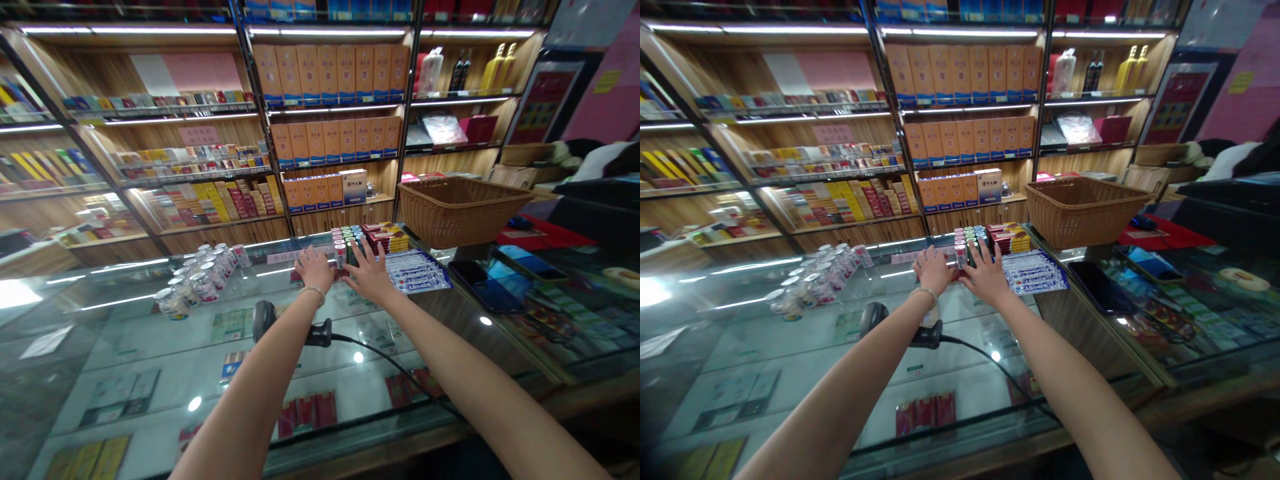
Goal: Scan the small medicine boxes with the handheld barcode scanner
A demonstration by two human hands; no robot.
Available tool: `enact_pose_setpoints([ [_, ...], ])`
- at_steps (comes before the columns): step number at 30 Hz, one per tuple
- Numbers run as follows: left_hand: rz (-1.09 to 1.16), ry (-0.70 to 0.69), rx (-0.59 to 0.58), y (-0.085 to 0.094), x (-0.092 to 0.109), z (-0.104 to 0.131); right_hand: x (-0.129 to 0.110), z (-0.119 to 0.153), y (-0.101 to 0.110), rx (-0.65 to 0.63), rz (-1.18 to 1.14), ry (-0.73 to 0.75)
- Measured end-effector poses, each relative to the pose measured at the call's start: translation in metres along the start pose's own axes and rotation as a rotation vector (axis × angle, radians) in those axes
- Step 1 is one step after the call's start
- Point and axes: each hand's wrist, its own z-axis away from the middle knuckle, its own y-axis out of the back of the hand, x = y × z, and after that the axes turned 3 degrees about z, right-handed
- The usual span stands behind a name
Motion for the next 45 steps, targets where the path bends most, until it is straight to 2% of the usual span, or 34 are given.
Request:
enact_pose_setpoints([
  [3,-0.02,0.021,0.003,-0.002,-0.003,0.001,-0.005,-0.001,0.003,0.032,0.03,-0.001],
  [7,-0.071,0.035,-0.053,-0.003,-0.009,0.002,-0.008,0.0,0.0,0.044,0.047,-0.023],
  [13,-0.073,0.034,-0.152,0.01,-0.014,0.006,-0.007,0.002,-0.004,0.024,0.073,-0.063],
  [19,-0.047,0.005,-0.125,0.033,-0.022,0.007,-0.008,0.001,-0.004,0.018,0.102,-0.063],
  [24,-0.016,-0.047,-0.083,0.067,-0.036,0.006,-0.007,-0.007,0.003,0.043,0.108,-0.024],
  [29,0.022,-0.116,-0.002,0.101,-0.067,0.007,-0.012,-0.02,0.019,0.056,0.123,0.014],
  [33,-0.009,-0.126,0.08,0.118,-0.101,0.013,-0.023,-0.025,0.027,0.058,0.116,0.062],
  [39,-0.069,-0.183,0.152,0.127,-0.146,0.033,-0.043,-0.026,0.025,0.06,0.098,0.112],
  [45,-0.12,-0.204,0.202,0.122,-0.182,0.054,-0.058,-0.025,0.023,0.041,0.1,0.139],
])
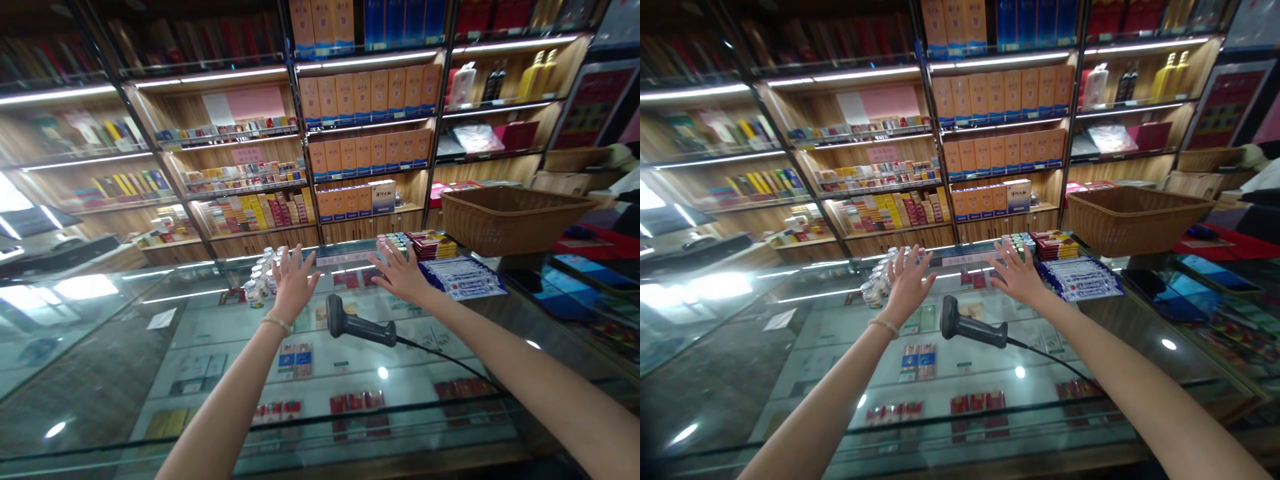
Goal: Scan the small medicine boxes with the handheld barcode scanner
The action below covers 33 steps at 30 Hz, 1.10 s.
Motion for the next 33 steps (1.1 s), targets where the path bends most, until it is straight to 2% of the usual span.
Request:
enact_pose_setpoints([
  [7,-0.028,0.013,0.048,-0.017,-0.023,0.022,-0.006,0.006,-0.005,-0.014,0.019,-0.037],
  [12,-0.051,-0.028,-0.01,-0.017,-0.027,0.03,-0.011,0.011,-0.014,-0.009,0.05,-0.065],
  [19,-0.031,-0.009,-0.013,-0.02,-0.029,0.035,-0.014,0.009,-0.02,-0.039,0.055,-0.046],
  [22,-0.028,0.01,0.022,-0.021,-0.034,0.035,-0.016,-0.005,-0.022,-0.035,0.043,-0.043],
  [25,-0.03,0.067,0.043,-0.021,-0.042,0.035,-0.026,-0.03,-0.028,-0.037,0.014,-0.019],
  [29,-0.039,0.144,0.078,-0.023,-0.052,0.035,-0.051,-0.075,-0.041,-0.041,-0.032,-0.006],
  [33,-0.049,0.161,0.077,-0.03,-0.059,0.034,-0.081,-0.113,-0.054,-0.051,-0.089,0.014],
])
